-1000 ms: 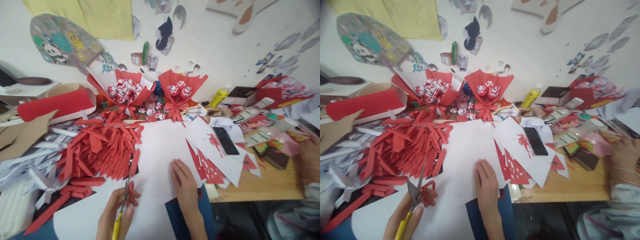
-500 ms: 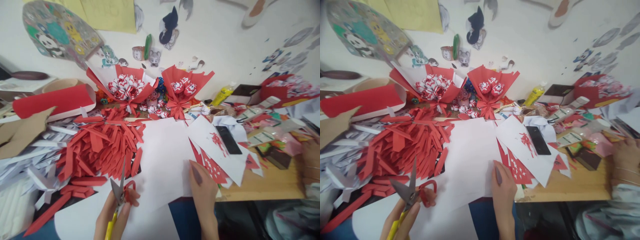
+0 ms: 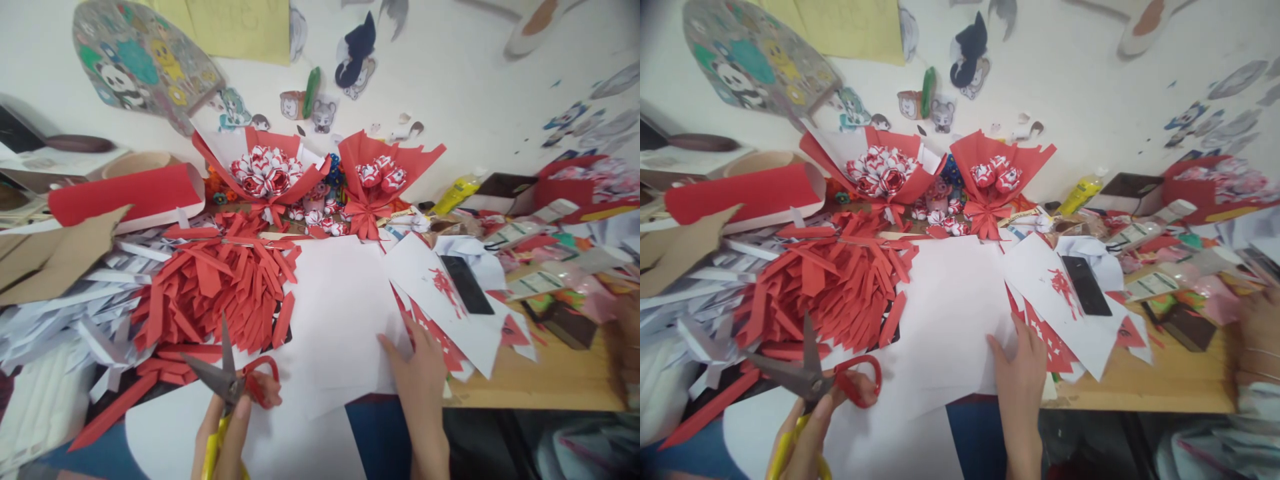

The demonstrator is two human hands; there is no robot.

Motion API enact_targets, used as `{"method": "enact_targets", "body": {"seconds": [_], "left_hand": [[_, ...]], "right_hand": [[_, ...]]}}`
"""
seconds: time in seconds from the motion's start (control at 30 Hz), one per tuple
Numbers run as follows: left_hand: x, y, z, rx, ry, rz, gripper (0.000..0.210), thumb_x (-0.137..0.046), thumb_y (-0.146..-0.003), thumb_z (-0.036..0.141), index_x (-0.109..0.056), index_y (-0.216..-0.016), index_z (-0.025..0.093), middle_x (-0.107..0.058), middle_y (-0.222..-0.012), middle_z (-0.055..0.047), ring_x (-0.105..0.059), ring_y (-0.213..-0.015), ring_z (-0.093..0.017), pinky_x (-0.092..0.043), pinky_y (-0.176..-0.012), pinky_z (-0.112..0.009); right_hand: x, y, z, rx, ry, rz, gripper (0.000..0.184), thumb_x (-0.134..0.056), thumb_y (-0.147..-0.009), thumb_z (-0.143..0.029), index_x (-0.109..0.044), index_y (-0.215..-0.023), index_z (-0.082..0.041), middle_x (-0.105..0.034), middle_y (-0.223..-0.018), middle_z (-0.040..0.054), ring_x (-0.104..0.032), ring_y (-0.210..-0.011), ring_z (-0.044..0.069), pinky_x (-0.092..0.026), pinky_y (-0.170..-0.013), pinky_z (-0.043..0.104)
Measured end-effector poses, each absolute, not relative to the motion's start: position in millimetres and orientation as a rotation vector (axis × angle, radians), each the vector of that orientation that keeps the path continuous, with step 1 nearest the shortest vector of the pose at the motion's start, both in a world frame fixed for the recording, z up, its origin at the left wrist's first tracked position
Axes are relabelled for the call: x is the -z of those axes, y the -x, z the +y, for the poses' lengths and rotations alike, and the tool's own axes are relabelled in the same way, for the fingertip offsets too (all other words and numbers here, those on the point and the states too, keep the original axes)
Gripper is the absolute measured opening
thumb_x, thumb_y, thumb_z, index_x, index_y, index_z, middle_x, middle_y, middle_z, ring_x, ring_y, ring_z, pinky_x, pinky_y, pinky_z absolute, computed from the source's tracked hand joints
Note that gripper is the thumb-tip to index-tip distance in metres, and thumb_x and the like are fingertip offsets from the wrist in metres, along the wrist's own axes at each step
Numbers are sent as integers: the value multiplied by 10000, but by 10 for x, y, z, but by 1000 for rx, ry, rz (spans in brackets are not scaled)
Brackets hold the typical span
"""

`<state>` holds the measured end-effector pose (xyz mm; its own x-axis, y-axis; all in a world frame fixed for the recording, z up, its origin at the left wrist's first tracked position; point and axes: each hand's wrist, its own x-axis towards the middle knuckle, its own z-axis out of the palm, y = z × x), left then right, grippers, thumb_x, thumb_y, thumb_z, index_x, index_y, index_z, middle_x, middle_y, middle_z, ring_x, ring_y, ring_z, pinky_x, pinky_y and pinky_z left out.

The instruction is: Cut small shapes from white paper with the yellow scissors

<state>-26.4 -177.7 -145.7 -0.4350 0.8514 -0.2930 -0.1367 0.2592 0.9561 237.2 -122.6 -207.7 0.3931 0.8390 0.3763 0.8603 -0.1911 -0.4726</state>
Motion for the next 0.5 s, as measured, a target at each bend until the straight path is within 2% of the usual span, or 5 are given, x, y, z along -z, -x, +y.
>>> {"method": "enact_targets", "body": {"seconds": [0.1, 0.17, 0.27, 0.4, 0.5], "left_hand": [[1498, 323, -1779, -1340, -699, 1559, 394, -628, -784, 554, -654, -852, 167, -712, -764, -70, -682, -759, -243, -552, -702, -319], [1525, 342, -1775, -1371, -703, 1535, 379, -632, -792, 538, -652, -863, 166, -701, -739, -64, -679, -781, -248, -553, -705, -323], [1543, 346, -1769, -1392, -721, 1525, 379, -622, -801, 538, -656, -874, 167, -694, -746, -70, -672, -841, -267, -555, -712, -334], [1535, 347, -1778, -1370, -711, 1540, 370, -612, -801, 547, -656, -886, 189, -691, -736, -71, -671, -869, -291, -567, -703, -356], [1550, 361, -1788, -1347, -679, 1574, 370, -633, -790, 537, -643, -921, 191, -696, -743, -64, -674, -885, -280, -572, -731, -342]], "right_hand": [[2073, -2431, -1233, 22, 2078, -1368, 677, -523, -823, -647, -618, -1240, -123, -639, -1129, 183, -569, -1024, 328, -452, -894, 496], [2070, -2481, -1246, -69, 2097, -1283, 643, -561, -804, -613, -637, -1225, -133, -672, -987, 142, -600, -845, 277, -484, -802, 445], [2060, -2560, -1274, -253, 2095, -1152, 568, -643, -748, -572, -698, -1116, -143, -651, -719, 54, -564, -614, 201, -485, -656, 355], [2039, -2646, -1310, -400, 2139, -1032, 491, -715, -651, -597, -748, -861, -154, -659, -628, 40, -598, -587, 211, -481, -606, 332], [2032, -2686, -1326, -514, 2075, -933, 498, -739, -639, -590, -751, -870, -149, -719, -701, 67, -654, -640, 232, -513, -607, 324]]}}
